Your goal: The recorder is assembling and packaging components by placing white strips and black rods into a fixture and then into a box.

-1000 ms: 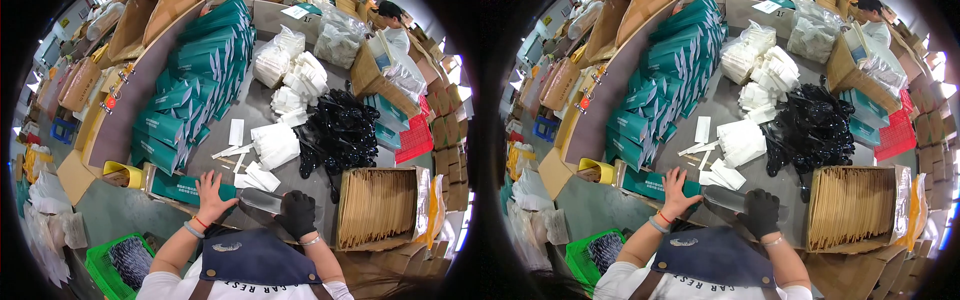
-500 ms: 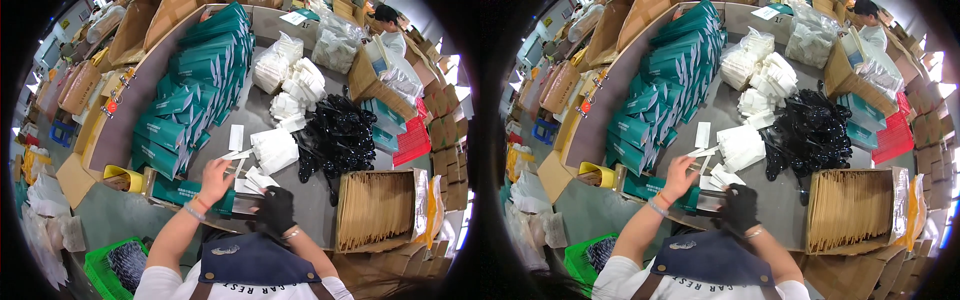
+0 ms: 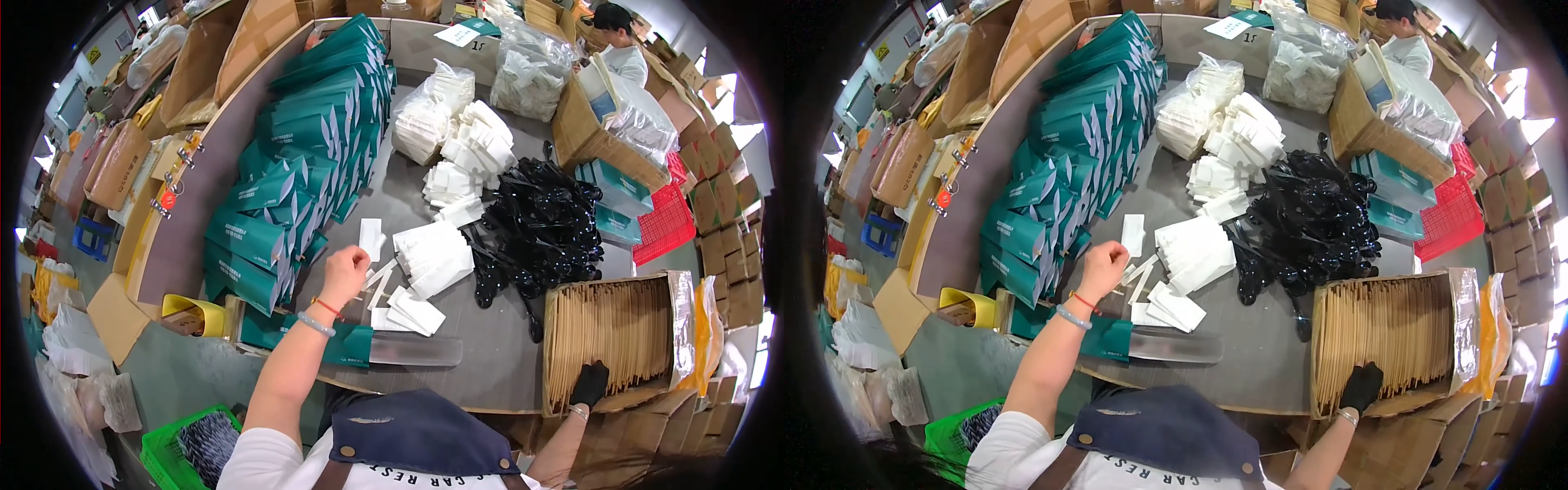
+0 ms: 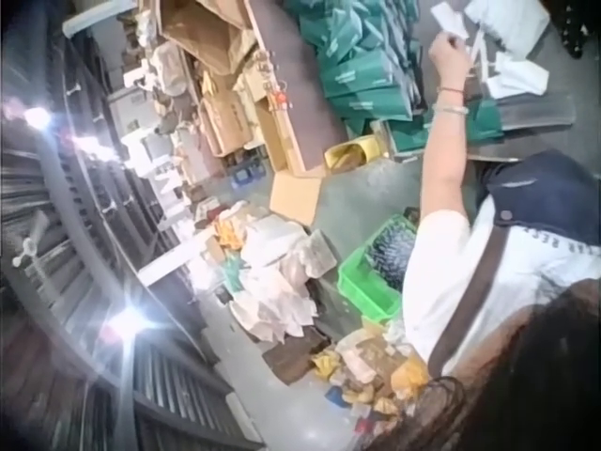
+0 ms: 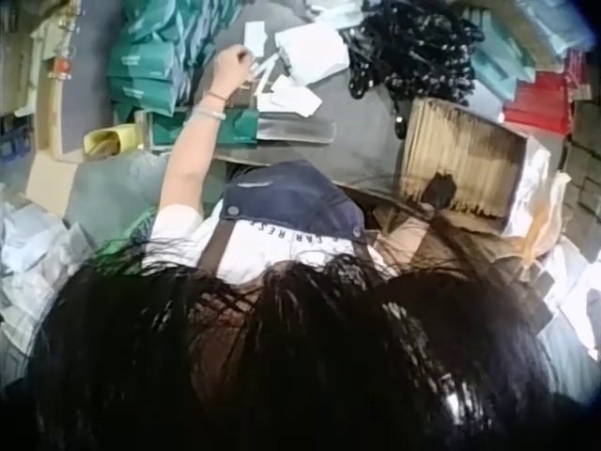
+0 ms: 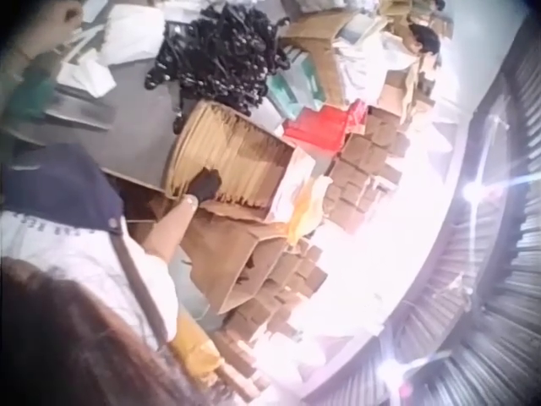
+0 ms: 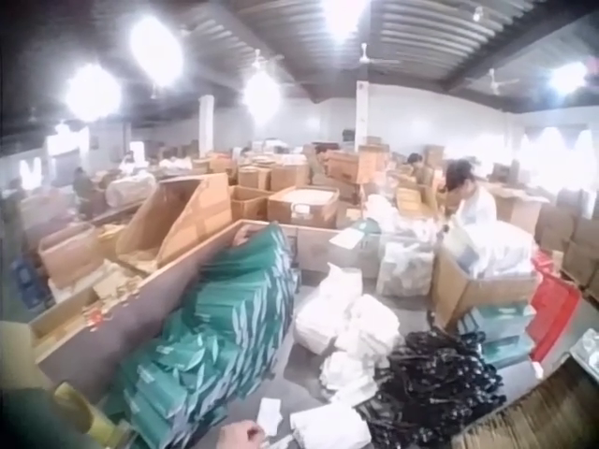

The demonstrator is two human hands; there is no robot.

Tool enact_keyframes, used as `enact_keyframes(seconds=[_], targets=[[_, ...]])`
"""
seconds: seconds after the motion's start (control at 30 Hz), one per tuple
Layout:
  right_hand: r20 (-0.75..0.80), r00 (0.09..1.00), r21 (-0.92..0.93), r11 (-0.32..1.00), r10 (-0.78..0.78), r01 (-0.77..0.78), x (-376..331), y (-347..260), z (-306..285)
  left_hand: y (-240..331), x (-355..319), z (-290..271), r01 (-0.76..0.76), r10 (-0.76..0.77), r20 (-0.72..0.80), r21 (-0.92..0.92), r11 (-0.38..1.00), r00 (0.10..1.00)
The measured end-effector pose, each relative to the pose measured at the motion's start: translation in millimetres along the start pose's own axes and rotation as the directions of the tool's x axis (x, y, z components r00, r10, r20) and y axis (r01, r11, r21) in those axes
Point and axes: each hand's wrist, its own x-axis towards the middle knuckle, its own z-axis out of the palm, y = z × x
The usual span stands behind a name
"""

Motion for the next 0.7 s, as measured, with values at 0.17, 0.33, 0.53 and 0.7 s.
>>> enact_keyframes(seconds=[0.17, 0.33, 0.53, 0.7], targets=[[-0.087, 0.983, -0.067, 0.985, -0.163, 0.157, -10.3, -22.0, -9.6, -14.7, 37.4, 23.7, 0.185, -0.131, -0.237, 0.223, 0.957, 0.963], [-0.168, 0.970, -0.148, 0.978, -0.174, 0.149, -9.9, -15.3, -10.5, 11.0, 49.0, 21.2, 0.277, -0.252, -0.120, 0.312, 0.909, 0.960], [-0.056, 0.992, -0.223, 0.970, -0.112, 0.097, -2.4, -30.3, -11.7, 3.4, 47.6, 19.9, 0.107, -0.083, -0.084, 0.351, 0.930, 0.993], [0.100, 0.993, -0.090, 0.995, 0.057, -0.048, -3.6, -31.1, -24.3, 16.5, 13.9, -2.1, -0.053, 0.055, -0.087, 0.016, 0.998, 0.995]])
